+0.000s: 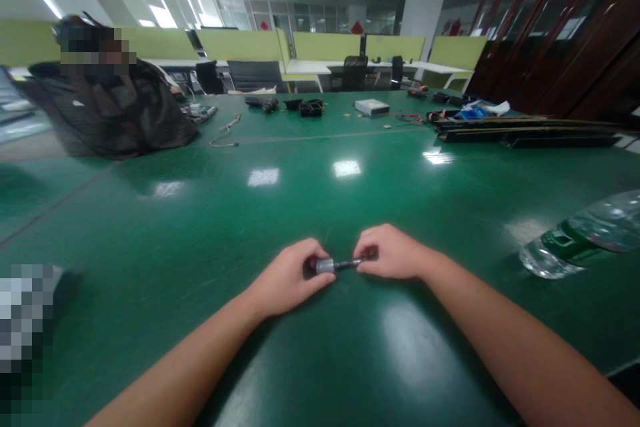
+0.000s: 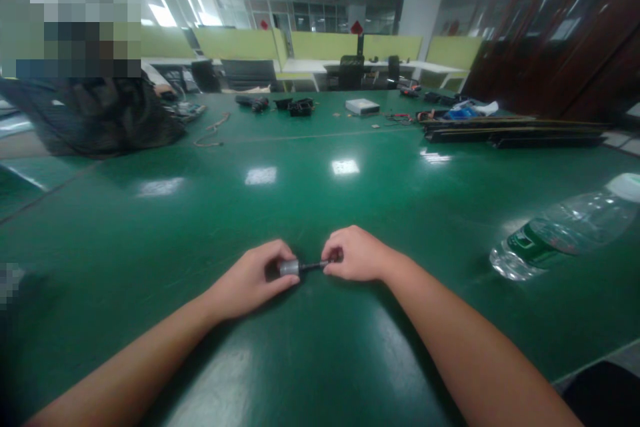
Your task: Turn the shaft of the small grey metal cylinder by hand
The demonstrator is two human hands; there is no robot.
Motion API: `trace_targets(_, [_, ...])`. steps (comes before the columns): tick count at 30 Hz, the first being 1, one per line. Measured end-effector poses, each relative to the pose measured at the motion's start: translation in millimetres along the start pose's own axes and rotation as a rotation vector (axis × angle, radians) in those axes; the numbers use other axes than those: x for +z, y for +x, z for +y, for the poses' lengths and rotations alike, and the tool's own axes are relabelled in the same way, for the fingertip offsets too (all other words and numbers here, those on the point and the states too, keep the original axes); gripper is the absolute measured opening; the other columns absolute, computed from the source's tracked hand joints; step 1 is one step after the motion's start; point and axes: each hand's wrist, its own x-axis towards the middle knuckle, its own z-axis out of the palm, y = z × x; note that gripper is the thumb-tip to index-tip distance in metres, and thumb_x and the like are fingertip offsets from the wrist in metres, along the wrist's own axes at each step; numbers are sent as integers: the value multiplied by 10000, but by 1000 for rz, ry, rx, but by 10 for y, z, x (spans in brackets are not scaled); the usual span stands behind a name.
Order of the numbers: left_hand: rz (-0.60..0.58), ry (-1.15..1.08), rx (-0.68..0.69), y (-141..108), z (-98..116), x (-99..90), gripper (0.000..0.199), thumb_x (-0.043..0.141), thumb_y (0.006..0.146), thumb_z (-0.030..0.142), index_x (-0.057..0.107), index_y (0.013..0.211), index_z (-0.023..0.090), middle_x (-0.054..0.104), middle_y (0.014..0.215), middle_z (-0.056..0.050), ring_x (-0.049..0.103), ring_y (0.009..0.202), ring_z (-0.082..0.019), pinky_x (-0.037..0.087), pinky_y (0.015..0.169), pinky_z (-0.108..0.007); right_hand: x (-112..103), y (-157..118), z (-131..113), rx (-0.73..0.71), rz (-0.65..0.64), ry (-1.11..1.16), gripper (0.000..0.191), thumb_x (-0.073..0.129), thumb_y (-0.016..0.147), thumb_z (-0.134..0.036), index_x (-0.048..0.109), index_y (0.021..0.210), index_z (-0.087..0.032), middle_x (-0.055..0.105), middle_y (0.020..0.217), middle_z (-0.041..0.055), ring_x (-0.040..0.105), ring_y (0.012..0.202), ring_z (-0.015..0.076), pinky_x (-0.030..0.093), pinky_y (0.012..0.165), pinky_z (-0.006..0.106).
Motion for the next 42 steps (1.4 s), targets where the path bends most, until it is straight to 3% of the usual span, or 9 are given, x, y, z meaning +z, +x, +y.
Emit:
trace_targets(9, [8,-11,-2,4,17,-4,204,657,840,368,602,913,186,633,864,-27,590,761,-180,451,679,-283,-145,-57,137,92,-40,65,129,767,716,-218,763,838,-175,675,772,12,604,679,115,440,623,222])
trace_targets(22, [39,-6,8,8,-29,35,203,688,807,315,590,935,191,609,857,-19,578,749,-172,446,666,-271,214,118,-111,-78,58,55,192,731,779,-227,757,964,-181,696,866,36,622,790,143,442,710,239])
trace_targets(27, [28,0,23,4,-9,14,239,665,832,392,606,939,187,617,842,-22,578,745,-172,448,664,-272,224,95,-114,-40,75,111,216,695,765,-142,739,974,-175,678,843,26,608,740,125,452,689,225])
trace_targets(42, [18,0,15,9,-16,19,193,654,840,341,606,956,194,619,858,-20,586,759,-171,450,671,-270,225,99,-124,-111,56,7,189,680,798,-198,732,979,-187,680,847,24,594,776,139,424,728,249])
